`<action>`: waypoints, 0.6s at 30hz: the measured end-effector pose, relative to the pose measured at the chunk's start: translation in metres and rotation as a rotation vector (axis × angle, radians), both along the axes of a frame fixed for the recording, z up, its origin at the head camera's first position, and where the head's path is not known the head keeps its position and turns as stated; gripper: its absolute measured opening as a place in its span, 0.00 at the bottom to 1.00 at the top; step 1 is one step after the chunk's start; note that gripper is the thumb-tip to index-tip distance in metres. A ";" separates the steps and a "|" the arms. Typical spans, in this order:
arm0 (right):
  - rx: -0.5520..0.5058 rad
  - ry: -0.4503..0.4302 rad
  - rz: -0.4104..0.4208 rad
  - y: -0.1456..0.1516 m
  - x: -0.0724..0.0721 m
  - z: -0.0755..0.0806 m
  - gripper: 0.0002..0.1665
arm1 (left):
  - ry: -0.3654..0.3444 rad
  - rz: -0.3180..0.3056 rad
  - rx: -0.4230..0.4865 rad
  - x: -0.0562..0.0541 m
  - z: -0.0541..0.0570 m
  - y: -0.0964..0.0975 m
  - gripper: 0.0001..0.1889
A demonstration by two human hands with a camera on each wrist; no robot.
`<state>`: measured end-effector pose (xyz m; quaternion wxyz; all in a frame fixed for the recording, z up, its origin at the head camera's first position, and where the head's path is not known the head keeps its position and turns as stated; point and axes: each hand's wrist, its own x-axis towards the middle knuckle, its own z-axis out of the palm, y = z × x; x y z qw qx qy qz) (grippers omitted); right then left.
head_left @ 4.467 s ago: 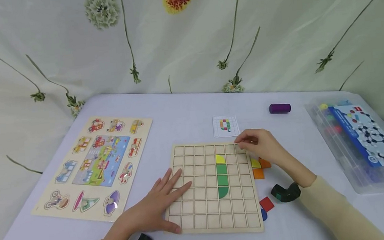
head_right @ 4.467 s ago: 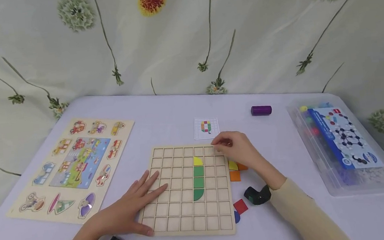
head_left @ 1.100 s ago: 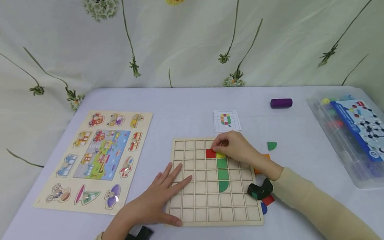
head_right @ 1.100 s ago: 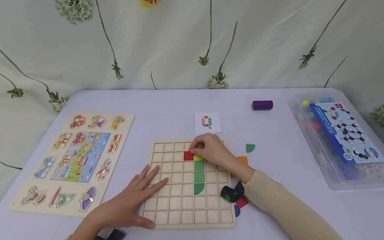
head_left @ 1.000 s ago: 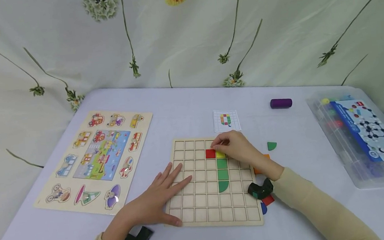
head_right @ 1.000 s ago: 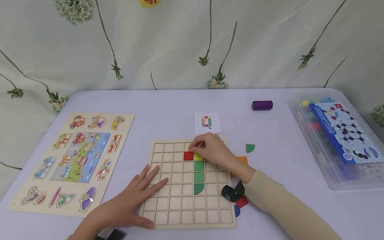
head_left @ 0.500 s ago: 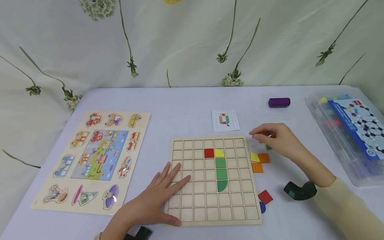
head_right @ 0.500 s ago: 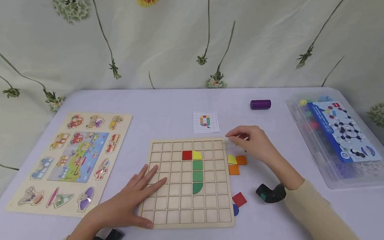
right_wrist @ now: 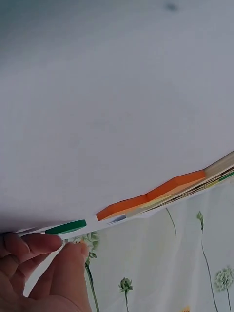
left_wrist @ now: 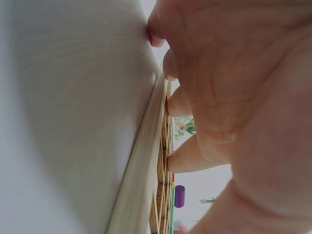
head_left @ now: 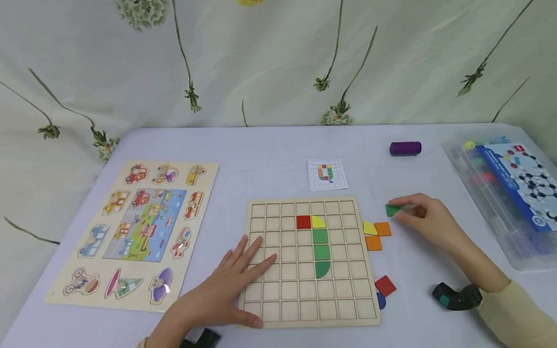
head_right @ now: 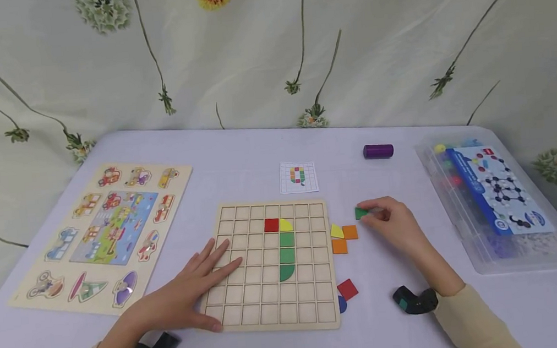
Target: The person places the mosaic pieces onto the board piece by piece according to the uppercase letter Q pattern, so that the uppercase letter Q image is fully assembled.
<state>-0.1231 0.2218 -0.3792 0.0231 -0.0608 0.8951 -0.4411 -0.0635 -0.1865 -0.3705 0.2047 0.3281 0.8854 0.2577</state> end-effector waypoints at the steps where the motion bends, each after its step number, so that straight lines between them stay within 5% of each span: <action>1: 0.012 0.001 -0.010 0.001 0.000 -0.001 0.17 | 0.001 0.000 -0.001 0.000 0.000 0.000 0.55; 18: 0.192 0.088 -0.067 -0.007 -0.013 -0.011 0.13 | 0.017 -0.005 -0.007 0.000 -0.002 0.000 0.56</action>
